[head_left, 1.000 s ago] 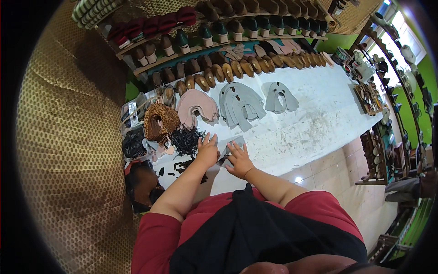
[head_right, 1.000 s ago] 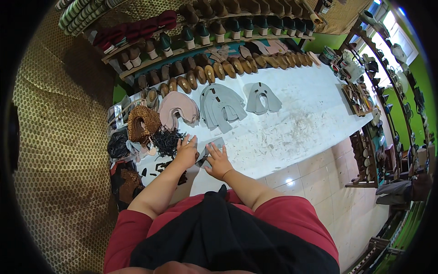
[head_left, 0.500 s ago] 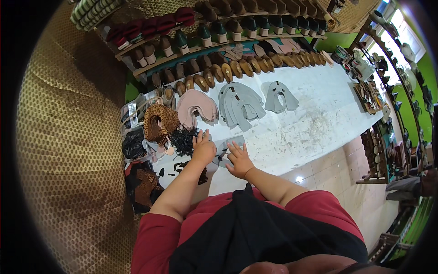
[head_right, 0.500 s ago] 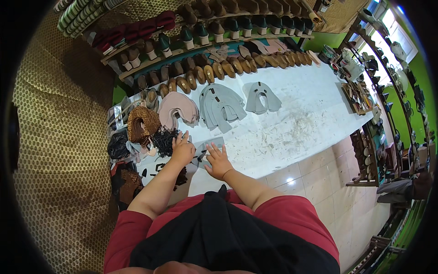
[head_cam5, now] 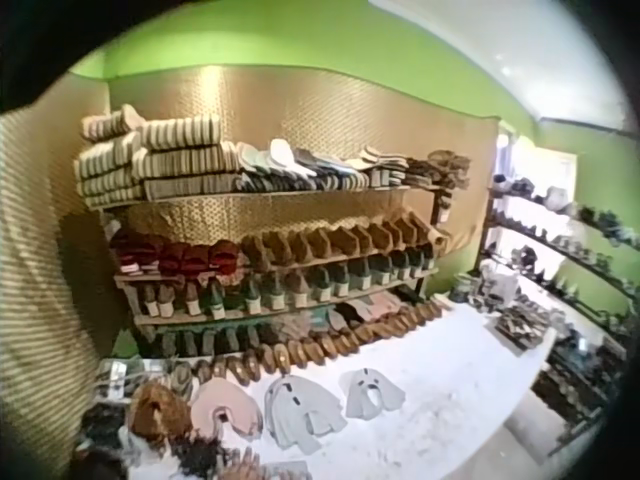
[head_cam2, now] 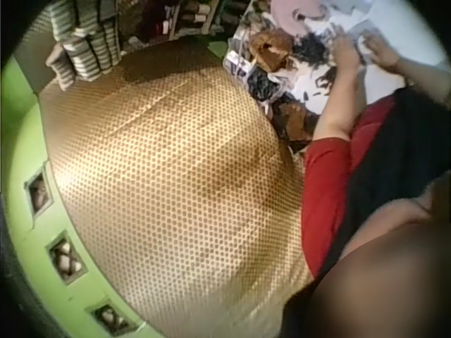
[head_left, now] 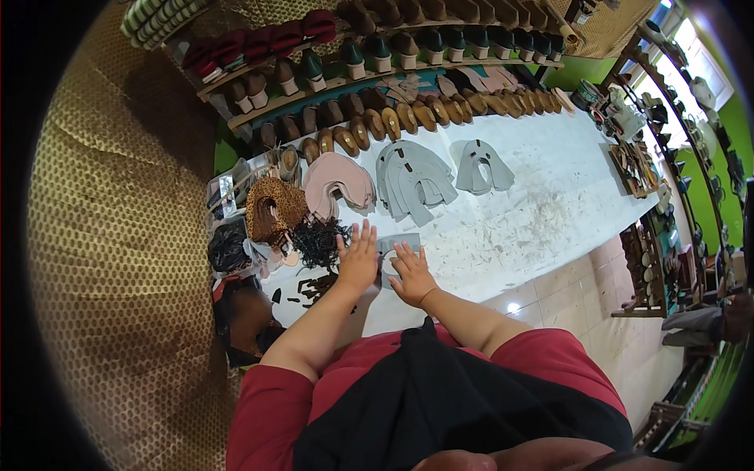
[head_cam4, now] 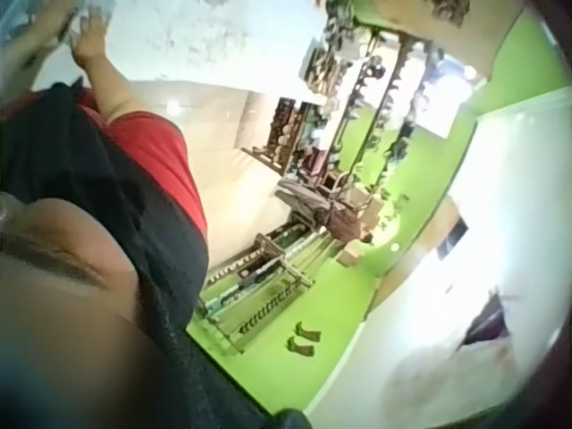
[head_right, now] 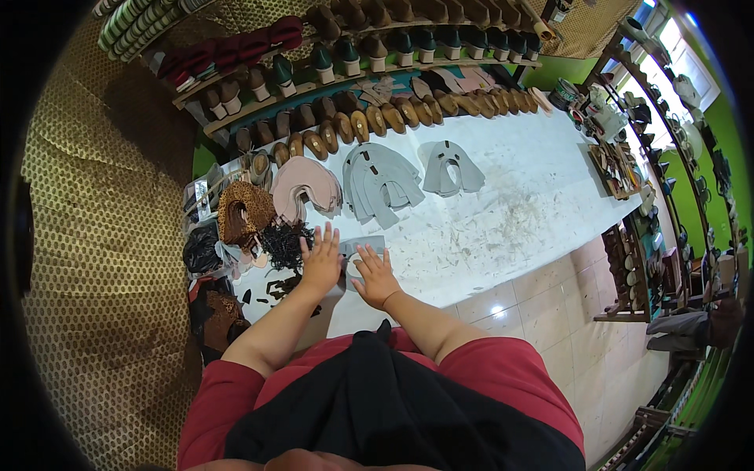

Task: Organizing and matching shoe insoles with upper components on a workbench in a shoe factory.

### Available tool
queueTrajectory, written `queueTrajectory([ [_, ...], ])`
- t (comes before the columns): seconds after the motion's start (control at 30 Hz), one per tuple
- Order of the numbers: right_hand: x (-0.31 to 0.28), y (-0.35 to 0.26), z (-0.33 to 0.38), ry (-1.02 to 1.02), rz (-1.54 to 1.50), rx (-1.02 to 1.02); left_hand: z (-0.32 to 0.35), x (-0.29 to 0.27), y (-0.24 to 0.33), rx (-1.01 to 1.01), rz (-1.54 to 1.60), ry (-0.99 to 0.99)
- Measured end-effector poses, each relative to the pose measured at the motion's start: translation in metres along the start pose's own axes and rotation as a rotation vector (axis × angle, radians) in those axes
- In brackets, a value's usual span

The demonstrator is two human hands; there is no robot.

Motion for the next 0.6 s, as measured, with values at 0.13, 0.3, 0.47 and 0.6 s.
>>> queueTrajectory([
  [0.13,-0.001,0.000,0.000,0.030,-0.002,-0.006,-0.001,0.006,-0.001,-0.133,0.076,0.025],
  [0.3,-0.005,0.001,0.000,0.060,-0.032,-0.009,-0.012,0.002,-0.028,-0.216,0.258,-0.051],
  [0.47,-0.004,0.001,0.000,0.055,-0.026,-0.017,-0.013,0.008,-0.035,-0.150,0.311,-0.171],
  [0.6,-0.004,0.003,0.000,0.020,-0.020,0.011,-0.012,0.011,-0.028,-0.203,0.120,-0.184],
])
Point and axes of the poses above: each hand's wrist, its own z-axis away from the middle knuckle, its own x-axis out of the palm, y = z × x, the point moved 10 cm from there along -z, towards the middle knuckle, and after that the axes turned 11 degrees about x, right-handed, at the moved point
